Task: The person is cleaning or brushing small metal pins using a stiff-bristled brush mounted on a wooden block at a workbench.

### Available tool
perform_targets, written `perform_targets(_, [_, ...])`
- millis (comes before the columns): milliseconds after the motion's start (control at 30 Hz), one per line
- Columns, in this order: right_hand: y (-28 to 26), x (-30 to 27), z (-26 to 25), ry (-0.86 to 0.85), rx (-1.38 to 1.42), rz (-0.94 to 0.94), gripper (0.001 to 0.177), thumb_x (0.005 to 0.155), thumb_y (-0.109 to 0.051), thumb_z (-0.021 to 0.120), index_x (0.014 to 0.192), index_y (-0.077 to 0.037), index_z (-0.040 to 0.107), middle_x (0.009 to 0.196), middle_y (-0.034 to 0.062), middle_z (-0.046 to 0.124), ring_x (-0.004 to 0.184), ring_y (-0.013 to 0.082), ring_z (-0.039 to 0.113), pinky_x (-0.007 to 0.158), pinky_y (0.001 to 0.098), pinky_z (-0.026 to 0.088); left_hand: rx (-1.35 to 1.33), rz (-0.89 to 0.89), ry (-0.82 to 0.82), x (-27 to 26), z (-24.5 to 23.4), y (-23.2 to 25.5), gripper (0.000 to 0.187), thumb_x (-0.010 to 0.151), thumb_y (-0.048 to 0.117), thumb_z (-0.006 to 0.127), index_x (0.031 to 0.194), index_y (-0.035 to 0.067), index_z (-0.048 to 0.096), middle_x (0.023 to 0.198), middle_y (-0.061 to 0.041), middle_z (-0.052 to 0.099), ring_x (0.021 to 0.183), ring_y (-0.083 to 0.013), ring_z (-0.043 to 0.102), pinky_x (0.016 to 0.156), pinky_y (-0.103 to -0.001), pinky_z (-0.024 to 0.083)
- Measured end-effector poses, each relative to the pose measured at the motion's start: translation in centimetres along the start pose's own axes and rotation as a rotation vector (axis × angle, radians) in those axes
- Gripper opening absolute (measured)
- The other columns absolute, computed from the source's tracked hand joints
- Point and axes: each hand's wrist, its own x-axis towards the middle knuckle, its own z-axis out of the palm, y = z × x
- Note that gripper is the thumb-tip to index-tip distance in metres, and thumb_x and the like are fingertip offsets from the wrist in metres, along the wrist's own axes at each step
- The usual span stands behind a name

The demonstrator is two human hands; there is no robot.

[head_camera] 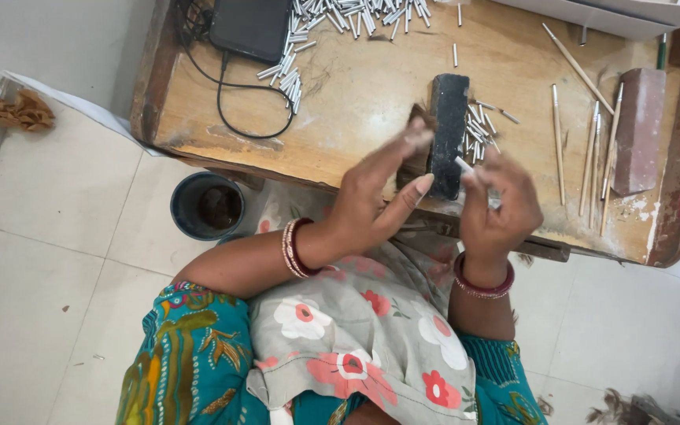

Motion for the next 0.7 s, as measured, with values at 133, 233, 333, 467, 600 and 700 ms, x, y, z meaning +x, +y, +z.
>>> perform_targets(133, [1.1,0.2,-0.7,-0.041,-0.138,0.106,0.021,0.100,-0.011,0.081,0.114,0.001,0.071,0.140,0.0213,0.063,0.128,0.0277,0.064,0.108,0.0387,0.055,0.326,0.033,-0.185,1.9,-1.8,-1.8,0.107,0.072,0.023,0.090,0.158,0.007,0.029,0.163,-0.036,0.015,0.152,-0.0515,0.021,0.121,-0.052,0.031])
perform_targets(233, [0.7,-0.8,-0.7,-0.193,-0.038,0.197,0.029,0.094,-0.017,0.084,0.115,0.000,0.072,0.136,0.0187,0.064,0.126,0.0267,0.064,0.108,0.0383,0.054,0.505,0.017,-0.226,1.1,-0.6,-4.0,0.113,0.074,0.022,0.090,0.163,0.016,0.022,0.169,-0.029,0.008,0.158,-0.0493,0.015,0.129,-0.052,0.028])
perform_targets(333, [0.7,-1.4,-0.4,-0.260,-0.001,0.201,0.024,0.094,-0.016,0.084,0.109,-0.001,0.072,0.131,0.0175,0.067,0.123,0.0279,0.067,0.105,0.0372,0.053,0.390,-0.012,-0.189,1.2,1.2,-3.8,0.103,0.077,0.019,0.085,0.161,0.013,0.025,0.168,-0.028,0.015,0.159,-0.0475,0.013,0.131,-0.051,0.021])
perform_targets(467, [0.6,-1.8,-0.1,-0.235,-0.037,0.226,0.019,0.094,-0.011,0.083,0.106,-0.003,0.070,0.133,0.0160,0.067,0.118,0.0269,0.069,0.104,0.0362,0.055,-0.211,0.010,-0.007,-0.1,4.0,-4.6,0.083,0.097,0.026,0.069,0.161,0.005,0.021,0.169,-0.021,0.018,0.164,-0.0366,0.006,0.136,-0.047,0.005])
perform_targets(600, [-1.3,-0.9,0.4,-0.239,-0.105,0.161,0.019,0.090,-0.011,0.084,0.101,-0.006,0.070,0.148,0.0215,0.051,0.134,0.0341,0.050,0.114,0.0439,0.042,-0.330,-0.086,0.090,-0.6,3.2,-4.9,0.068,0.107,0.027,0.059,0.163,0.005,0.028,0.173,-0.020,0.012,0.166,-0.0318,0.004,0.135,-0.044,0.004])
perform_targets(700, [-1.7,-0.8,0.9,-0.301,-0.303,-0.067,0.013,0.093,-0.015,0.082,0.100,-0.010,0.073,0.162,0.0253,0.036,0.154,0.0419,0.024,0.128,0.0514,0.021,-0.033,-0.012,0.229,-0.6,0.8,-5.0,0.055,0.109,0.023,0.059,0.156,0.007,0.034,0.173,-0.016,0.021,0.160,-0.0270,0.016,0.132,-0.044,0.007])
